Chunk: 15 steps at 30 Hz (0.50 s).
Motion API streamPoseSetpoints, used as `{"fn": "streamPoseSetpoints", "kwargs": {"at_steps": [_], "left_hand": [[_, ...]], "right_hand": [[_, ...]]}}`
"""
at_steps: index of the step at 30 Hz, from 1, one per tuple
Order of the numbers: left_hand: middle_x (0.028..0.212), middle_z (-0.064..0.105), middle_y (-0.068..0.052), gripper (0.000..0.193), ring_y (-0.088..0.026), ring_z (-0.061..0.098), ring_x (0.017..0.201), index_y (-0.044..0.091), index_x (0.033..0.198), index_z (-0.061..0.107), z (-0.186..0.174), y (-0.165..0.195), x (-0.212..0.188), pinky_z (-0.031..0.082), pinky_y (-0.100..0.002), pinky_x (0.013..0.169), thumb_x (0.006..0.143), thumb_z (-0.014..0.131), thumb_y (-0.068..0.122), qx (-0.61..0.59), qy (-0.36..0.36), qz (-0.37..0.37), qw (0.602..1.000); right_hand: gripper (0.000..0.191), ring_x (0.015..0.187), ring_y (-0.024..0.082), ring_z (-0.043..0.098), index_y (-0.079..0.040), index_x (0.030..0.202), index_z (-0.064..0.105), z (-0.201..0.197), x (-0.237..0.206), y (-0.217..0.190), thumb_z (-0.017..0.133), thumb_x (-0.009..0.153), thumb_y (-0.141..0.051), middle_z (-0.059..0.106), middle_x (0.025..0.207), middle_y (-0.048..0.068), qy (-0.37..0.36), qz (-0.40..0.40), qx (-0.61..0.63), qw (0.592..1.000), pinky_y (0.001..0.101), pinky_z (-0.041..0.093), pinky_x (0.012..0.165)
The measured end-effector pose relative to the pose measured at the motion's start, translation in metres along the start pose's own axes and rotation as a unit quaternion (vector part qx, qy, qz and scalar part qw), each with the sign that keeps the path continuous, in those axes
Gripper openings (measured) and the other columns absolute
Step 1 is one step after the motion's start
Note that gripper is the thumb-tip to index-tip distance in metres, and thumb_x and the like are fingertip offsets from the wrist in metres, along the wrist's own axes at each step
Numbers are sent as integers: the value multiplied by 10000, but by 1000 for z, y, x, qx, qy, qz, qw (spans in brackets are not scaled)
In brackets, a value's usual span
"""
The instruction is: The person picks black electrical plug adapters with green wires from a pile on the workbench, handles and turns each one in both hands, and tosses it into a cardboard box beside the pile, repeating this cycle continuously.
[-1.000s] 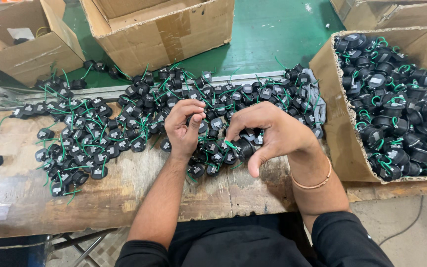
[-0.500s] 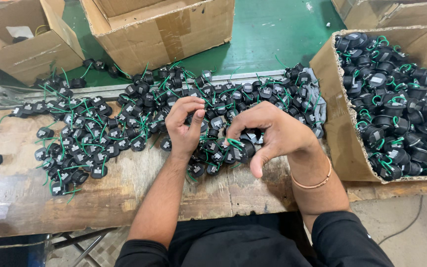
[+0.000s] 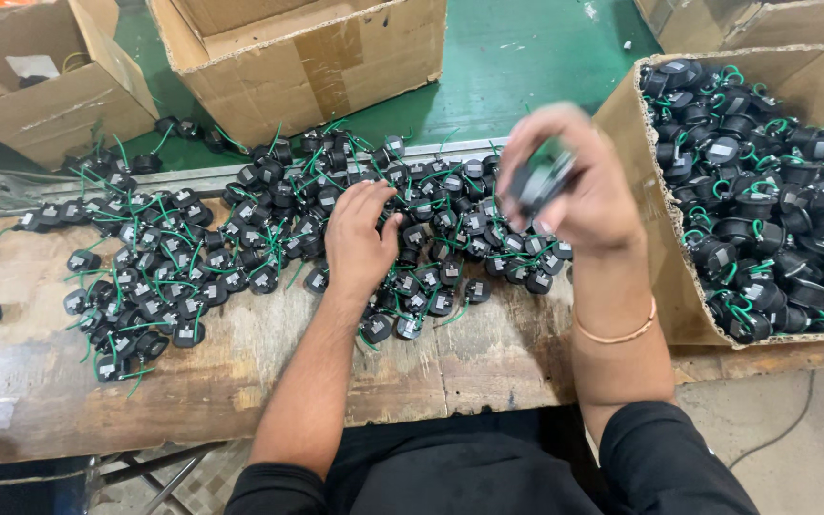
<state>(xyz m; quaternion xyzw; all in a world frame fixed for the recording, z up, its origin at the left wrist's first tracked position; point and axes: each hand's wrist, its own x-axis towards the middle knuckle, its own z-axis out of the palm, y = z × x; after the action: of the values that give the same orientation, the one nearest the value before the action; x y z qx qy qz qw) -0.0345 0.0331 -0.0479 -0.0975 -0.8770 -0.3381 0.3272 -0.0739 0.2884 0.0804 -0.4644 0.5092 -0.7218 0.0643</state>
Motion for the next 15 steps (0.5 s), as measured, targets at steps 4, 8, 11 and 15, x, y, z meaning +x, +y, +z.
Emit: {"fn": "streamPoseSetpoints", "kwargs": {"at_steps": [4, 8, 11, 15], "left_hand": [[1148, 712, -124, 324, -343, 633, 1176, 58, 1120, 688, 3, -4, -3, 491, -444, 1018, 808, 775, 34, 10, -4, -6, 1000], [1039, 717, -93, 313, -327, 655, 1034, 52, 1121, 689, 3, -6, -4, 504, -442, 918, 819, 767, 27, 8, -10, -18, 1000], [965, 722, -68, 251, -301, 668, 937, 74, 1080, 718, 2, -7, -5, 518, -423, 854, 838, 760, 21, 3, -9, -25, 1000], [957, 726, -81, 162, -297, 674, 906, 71, 996, 745, 2, -6, -6, 534, -405, 815, 844, 758, 15, -5, 9, -23, 1000]], "right_hand": [[526, 991, 215, 690, -89, 1437, 492, -57, -18, -6, 767, 996, -170, 643, 1154, 124, 206, -31, 268, 941, 292, 613, 799], [470, 1126, 347, 628, -11, 1369, 370, -141, -39, -5, 642, 986, 2, 557, 1244, 225, 413, -85, 403, 812, 490, 582, 1050], [479, 1259, 493, 528, 86, 1345, 354, -188, -66, -3, 562, 913, 72, 445, 1350, 330, 506, -140, 469, 710, 564, 576, 1062], [469, 1362, 604, 412, 100, 1298, 373, -231, -97, 7, 516, 851, 111, 282, 1503, 432, 535, -221, 456, 676, 569, 572, 1016]]}}
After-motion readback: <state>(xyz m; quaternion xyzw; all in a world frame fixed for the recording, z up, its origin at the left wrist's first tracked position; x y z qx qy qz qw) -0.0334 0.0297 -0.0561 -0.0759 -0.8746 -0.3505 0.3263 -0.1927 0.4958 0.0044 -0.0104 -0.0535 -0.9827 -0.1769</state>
